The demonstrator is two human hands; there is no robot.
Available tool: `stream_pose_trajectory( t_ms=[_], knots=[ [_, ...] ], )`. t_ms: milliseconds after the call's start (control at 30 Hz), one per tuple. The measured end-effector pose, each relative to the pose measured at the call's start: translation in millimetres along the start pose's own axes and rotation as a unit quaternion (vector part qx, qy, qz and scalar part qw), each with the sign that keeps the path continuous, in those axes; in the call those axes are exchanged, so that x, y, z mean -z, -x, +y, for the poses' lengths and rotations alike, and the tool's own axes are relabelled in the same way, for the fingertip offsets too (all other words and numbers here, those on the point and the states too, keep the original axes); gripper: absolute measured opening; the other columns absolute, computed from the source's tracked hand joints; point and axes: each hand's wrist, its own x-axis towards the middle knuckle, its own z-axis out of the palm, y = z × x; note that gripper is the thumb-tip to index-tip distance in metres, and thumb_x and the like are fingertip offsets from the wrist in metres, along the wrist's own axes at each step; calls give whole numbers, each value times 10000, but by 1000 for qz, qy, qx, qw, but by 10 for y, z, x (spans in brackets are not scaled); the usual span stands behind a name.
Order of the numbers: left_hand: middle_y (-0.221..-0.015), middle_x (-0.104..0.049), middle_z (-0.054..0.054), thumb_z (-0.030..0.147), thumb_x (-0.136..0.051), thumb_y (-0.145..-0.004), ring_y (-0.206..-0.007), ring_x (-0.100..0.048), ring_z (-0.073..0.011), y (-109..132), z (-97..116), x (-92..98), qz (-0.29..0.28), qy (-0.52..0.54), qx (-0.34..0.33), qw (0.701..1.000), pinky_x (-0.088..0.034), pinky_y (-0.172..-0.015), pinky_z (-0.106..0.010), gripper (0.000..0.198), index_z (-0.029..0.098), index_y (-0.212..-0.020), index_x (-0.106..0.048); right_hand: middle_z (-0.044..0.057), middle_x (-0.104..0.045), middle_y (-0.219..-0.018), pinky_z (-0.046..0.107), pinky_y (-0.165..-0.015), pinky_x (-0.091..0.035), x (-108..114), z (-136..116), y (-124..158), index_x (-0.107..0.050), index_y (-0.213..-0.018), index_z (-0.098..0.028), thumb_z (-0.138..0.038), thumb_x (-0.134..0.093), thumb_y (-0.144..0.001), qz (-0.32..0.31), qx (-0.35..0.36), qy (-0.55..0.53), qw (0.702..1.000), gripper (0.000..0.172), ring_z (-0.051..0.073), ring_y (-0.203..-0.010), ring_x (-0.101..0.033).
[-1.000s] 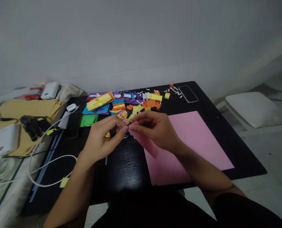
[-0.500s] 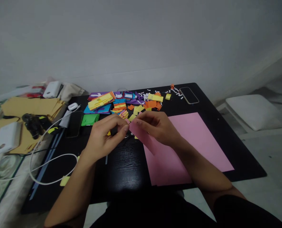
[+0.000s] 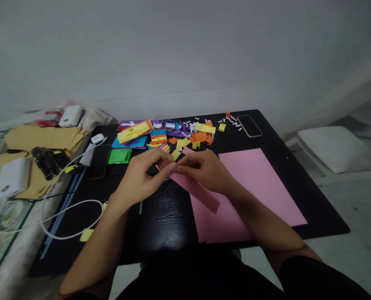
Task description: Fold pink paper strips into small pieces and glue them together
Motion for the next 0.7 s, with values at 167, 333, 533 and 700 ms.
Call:
stream_pose_trajectory(
  t_ms=[167,333,533,700],
  knots=[
    [-707,-635,17,336,-677,-996,-633,-560,-122,138,-10,-114,42,52,79,995,-441,-589,-235,218,185,-839,-695,22,-796,-806,268,-652,-498,13,9,73,-829,-872,-188,-509,-784,-916,-32,-30,51,998,327,155,-732,-686],
    [-644,-577,40,363,-668,-971,-566,-505,-113,490,-117,-204,100,99,176,974,-404,-542,-229,248,190,-793,-677,23,-780,-773,259,-630,-488,259,156,263,-811,-854,-177,-436,-760,-919,-119,-86,91,985,272,136,-681,-658],
    [-800,-724,-16,356,-687,-942,-725,-676,-161,901,-247,-476,34,97,242,965,-529,-675,-265,177,185,-914,-726,24,-756,-751,261,-619,-453,327,497,464,-796,-811,-175,-344,-776,-904,-193,-133,143,961,194,134,-672,-628],
    [-845,-793,-34,380,-701,-967,-770,-743,-186,1051,-312,-693,-73,134,236,960,-576,-693,-290,204,204,-1051,-760,26,-756,-796,273,-680,-519,136,717,554,-795,-957,-163,-273,-815,-880,-212,-131,176,952,136,155,-727,-679]
  ],
)
